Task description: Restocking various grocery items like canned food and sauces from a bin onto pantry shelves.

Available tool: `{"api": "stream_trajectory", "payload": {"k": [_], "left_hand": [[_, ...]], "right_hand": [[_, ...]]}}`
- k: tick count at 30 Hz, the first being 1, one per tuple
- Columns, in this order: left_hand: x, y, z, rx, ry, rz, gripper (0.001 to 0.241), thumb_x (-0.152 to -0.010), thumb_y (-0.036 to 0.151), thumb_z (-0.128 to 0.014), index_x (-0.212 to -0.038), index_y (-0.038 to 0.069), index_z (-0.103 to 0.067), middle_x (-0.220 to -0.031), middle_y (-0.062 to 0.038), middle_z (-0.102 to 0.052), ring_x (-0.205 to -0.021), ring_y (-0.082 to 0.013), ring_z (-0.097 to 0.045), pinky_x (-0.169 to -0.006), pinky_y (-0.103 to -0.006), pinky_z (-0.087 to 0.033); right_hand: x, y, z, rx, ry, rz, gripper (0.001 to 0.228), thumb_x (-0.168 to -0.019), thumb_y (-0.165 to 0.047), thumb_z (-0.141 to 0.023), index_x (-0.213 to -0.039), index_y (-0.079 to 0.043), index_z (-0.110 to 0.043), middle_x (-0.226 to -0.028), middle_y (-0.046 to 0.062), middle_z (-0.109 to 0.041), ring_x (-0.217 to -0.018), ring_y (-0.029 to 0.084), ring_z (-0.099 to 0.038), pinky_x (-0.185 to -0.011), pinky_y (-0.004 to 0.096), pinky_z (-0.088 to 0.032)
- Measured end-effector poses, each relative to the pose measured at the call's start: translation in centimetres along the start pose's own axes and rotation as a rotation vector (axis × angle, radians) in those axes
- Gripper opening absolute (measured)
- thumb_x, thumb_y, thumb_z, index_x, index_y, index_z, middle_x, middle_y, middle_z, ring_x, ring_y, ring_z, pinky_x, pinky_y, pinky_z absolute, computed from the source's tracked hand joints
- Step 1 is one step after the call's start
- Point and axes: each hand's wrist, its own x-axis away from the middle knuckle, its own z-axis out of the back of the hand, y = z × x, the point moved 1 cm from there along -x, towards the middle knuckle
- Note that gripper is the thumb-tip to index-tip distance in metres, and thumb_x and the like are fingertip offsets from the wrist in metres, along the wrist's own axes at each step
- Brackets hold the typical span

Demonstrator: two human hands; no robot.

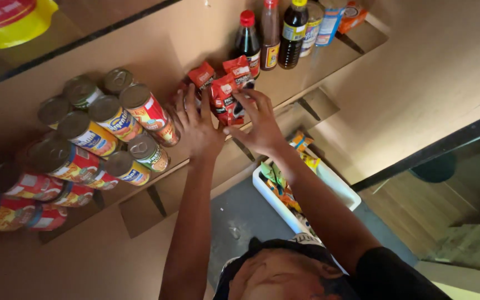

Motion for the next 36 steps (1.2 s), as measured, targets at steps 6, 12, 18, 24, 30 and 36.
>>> {"api": "stream_trajectory", "payload": {"k": [6, 12, 18, 24, 30, 36], "left_hand": [[-0.8, 0.6, 0.3, 0.057, 0.047, -0.006, 0.082, -0.082, 0.036, -0.083, -0.152, 0.010, -0.049, -0.160, -0.014, -0.039, -0.151, -0.0398, -0.031, -0.125, -0.0675, -0.019], [-0.5, 0.1, -0.2, 0.075, 0.080, 0.001, 0.080, -0.086, 0.036, -0.082, -0.153, 0.009, -0.048, -0.159, -0.013, -0.041, -0.150, -0.0382, -0.034, -0.126, -0.0649, -0.021], [-0.1, 0.2, 0.1, 0.000, 0.086, -0.004, 0.074, -0.088, 0.037, -0.083, -0.151, 0.013, -0.052, -0.160, -0.010, -0.043, -0.150, -0.0362, -0.037, -0.127, -0.0638, -0.022], [-0.4, 0.5, 0.8, 0.014, 0.106, -0.029, 0.076, -0.085, 0.038, -0.085, -0.149, 0.015, -0.053, -0.158, -0.011, -0.043, -0.148, -0.0369, -0.036, -0.125, -0.0653, -0.023], [0.3, 0.8, 1.1, 0.025, 0.115, -0.043, 0.073, -0.087, 0.040, -0.086, -0.149, 0.016, -0.056, -0.160, -0.010, -0.042, -0.150, -0.0369, -0.034, -0.125, -0.0670, -0.022], [0.3, 0.3, 0.2, 0.002, 0.110, -0.037, 0.054, -0.092, 0.038, -0.082, -0.139, 0.017, -0.066, -0.158, -0.006, -0.044, -0.150, -0.0370, -0.033, -0.124, -0.0678, -0.021]], "right_hand": [[-1.9, 0.6, -0.1, -0.045, 0.054, 0.043, 0.078, -0.084, -0.020, -0.087, -0.152, -0.009, -0.048, -0.153, 0.016, -0.049, -0.142, 0.038, -0.048, -0.121, 0.047, -0.042], [-5.1, 2.7, -1.8, -0.398, 0.128, -0.055, 0.067, -0.098, -0.017, -0.080, -0.153, -0.005, -0.044, -0.146, 0.016, -0.057, -0.131, 0.032, -0.060, -0.110, 0.040, -0.053], [-5.7, 4.1, -0.6, -1.040, 0.059, -0.496, 0.068, -0.091, -0.022, -0.076, -0.146, -0.004, -0.040, -0.133, 0.009, -0.062, -0.104, 0.020, -0.069, -0.070, 0.036, -0.065], [-4.5, 4.5, 1.9, -0.977, 0.170, -0.404, 0.066, -0.098, -0.022, -0.077, -0.151, -0.004, -0.043, -0.133, 0.011, -0.067, -0.110, 0.020, -0.072, -0.085, 0.034, -0.065], [-2.1, 1.3, 1.5, -0.328, 0.240, -0.295, 0.061, -0.096, -0.016, -0.076, -0.148, -0.005, -0.046, -0.141, 0.014, -0.060, -0.120, 0.023, -0.067, -0.087, 0.032, -0.061], [-2.5, 0.3, -0.2, 0.047, 0.265, -0.012, 0.066, -0.093, -0.015, -0.082, -0.148, -0.005, -0.049, -0.151, 0.022, -0.050, -0.137, 0.041, -0.055, -0.112, 0.043, -0.051]]}}
